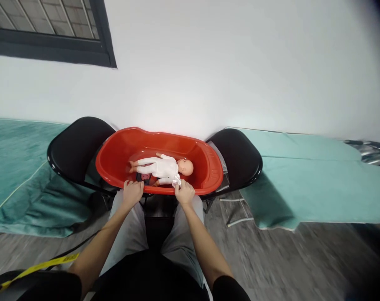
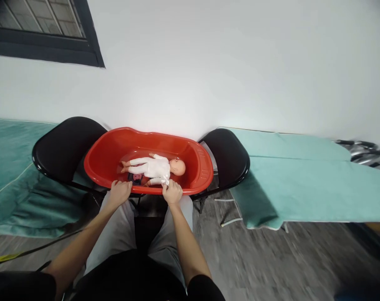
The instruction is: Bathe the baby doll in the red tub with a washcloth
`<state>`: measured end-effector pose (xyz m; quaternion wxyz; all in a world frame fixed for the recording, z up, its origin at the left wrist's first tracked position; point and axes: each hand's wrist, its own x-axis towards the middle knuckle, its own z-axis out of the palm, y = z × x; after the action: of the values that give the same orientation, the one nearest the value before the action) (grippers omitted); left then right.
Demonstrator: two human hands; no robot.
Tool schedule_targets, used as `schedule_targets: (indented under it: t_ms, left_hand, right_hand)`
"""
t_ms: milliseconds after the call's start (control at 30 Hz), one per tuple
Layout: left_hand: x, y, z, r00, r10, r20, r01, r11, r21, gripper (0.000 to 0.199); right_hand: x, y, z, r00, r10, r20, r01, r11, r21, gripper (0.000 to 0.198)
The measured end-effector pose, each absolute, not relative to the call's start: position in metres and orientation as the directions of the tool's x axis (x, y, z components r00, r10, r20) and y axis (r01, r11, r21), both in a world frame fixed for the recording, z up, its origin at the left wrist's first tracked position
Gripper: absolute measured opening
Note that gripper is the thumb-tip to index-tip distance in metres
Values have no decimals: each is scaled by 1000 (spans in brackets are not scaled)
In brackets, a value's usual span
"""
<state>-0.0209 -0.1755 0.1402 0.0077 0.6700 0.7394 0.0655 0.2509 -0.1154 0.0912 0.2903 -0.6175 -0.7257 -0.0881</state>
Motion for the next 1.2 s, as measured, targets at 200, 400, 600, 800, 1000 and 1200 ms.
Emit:
schedule_targets:
  t_ms: [200, 400, 600, 800, 1000, 1200]
  left_hand:
    - [-19, -178, 146, -49, 998, -43, 999, 50, 17, 52]
    - [-15, -171, 153, -45, 997, -68, 999, 46, 13, 52]
    - [-3, -181, 148, -108, 994, -25, 993, 109, 45, 55]
    - [3, -190, 156, -89, 996, -5, 996, 89, 27, 49]
    - [-4, -198, 130, -56, 995, 85, 997, 52, 54, 53]
    - [-6, -201, 114, -64, 991, 117, 995, 54, 86, 53]
  right_hand:
    - [253, -117, 88, -83, 851, 519, 944, 233, -232, 25]
    - [253, -117, 88, -83, 852, 518, 942, 237, -239, 24]
    - [266, -118, 91, -79, 873, 481, 948, 214, -234, 18]
    - [267, -121, 106, -75, 920, 384, 951, 182, -251, 16]
    - [269, -141, 106, -83, 942, 325, 950, 174, -260, 15]
    - [278, -159, 82, -132, 916, 379, 878, 285, -385, 24]
